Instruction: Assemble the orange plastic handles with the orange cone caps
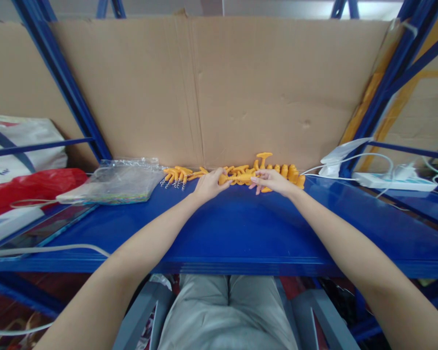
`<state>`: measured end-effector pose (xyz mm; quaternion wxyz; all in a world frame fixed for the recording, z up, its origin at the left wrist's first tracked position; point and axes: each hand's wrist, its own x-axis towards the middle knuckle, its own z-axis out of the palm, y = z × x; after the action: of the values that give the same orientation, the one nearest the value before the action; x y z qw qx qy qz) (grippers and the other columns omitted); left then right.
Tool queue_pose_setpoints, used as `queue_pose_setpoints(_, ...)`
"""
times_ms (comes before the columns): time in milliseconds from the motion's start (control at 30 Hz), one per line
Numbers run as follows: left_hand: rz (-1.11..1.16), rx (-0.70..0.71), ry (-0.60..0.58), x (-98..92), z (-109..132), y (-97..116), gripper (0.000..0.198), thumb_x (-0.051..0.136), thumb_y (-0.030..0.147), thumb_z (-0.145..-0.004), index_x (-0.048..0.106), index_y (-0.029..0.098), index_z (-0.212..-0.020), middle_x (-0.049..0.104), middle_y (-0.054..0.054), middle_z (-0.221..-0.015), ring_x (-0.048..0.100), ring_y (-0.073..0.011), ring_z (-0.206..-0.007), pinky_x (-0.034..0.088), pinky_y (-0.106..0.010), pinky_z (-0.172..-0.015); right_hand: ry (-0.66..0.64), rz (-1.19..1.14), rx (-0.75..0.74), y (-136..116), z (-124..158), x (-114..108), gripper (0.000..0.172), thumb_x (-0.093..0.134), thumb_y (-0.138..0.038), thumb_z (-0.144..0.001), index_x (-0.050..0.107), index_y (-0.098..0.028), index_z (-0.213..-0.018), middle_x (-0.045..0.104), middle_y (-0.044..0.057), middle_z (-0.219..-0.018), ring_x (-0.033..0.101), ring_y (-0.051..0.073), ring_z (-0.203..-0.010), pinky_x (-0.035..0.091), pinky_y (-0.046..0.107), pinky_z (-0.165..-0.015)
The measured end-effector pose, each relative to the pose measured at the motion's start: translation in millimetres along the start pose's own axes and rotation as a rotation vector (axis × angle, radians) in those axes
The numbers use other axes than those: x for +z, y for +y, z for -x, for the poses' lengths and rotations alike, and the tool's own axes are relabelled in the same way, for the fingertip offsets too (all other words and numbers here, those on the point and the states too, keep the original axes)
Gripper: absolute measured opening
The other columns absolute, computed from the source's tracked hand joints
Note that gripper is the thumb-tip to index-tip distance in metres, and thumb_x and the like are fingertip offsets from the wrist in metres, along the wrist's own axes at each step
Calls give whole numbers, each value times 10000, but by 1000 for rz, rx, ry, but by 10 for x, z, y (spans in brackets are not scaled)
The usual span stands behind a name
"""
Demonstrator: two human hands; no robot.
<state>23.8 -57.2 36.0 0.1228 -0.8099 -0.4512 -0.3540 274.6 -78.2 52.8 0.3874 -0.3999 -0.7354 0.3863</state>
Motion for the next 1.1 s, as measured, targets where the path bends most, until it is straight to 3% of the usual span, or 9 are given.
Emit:
queue_pose_setpoints(367,37,36,50,6,7,-6,240,693,396,-854,606,225,-999,741,-30,-882,703,-196,-788,444,-235,-616,6,20,33,-148,80,37,386,701,-542,-857,613,-165,-847,738,71,-687,661,144,-502,560,264,-544)
queue_pose_setpoints(500,83,26,55,14,-11,-9,241,703,388,-845,595,221,-982,740,-33,-886,700,-192,-785,442,-238,-626,-4,58,23,-110,47,19,345,651,-507,-904,605,-166,-869,729,70,-736,647,125,-508,544,249,-538)
queue_pose_setpoints(600,112,14,47,22,-32,-17,244,709,386,-835,589,216,-962,730,-20,-830,684,-182,-728,423,-238,-607,35,134,-26,-10,-13,-1,314,675,-454,-892,593,-170,-997,714,53,-818,626,109,-516,529,244,-531)
queue_pose_setpoints(733,142,-29,15,24,-44,-25,245,713,387,-828,596,209,-948,680,19,-680,633,-159,-607,361,-225,-546,76,184,-87,118,-67,-22,448,739,-403,-825,528,-187,-1155,682,32,-896,628,123,-569,520,261,-532)
queue_pose_setpoints(867,143,-19,16,12,-35,-23,231,702,395,-837,607,210,-937,670,24,-655,630,-158,-601,365,-225,-548,49,173,-116,98,-48,-31,410,740,-435,-801,534,-202,-1068,660,0,-804,623,138,-567,525,280,-548)
queue_pose_setpoints(1100,108,37,78,4,-21,-31,237,715,383,-827,612,213,-957,729,-21,-810,677,-175,-718,447,-236,-624,30,142,-146,-34,14,-18,357,745,-470,-798,520,-219,-918,670,-13,-706,607,123,-496,517,261,-506)
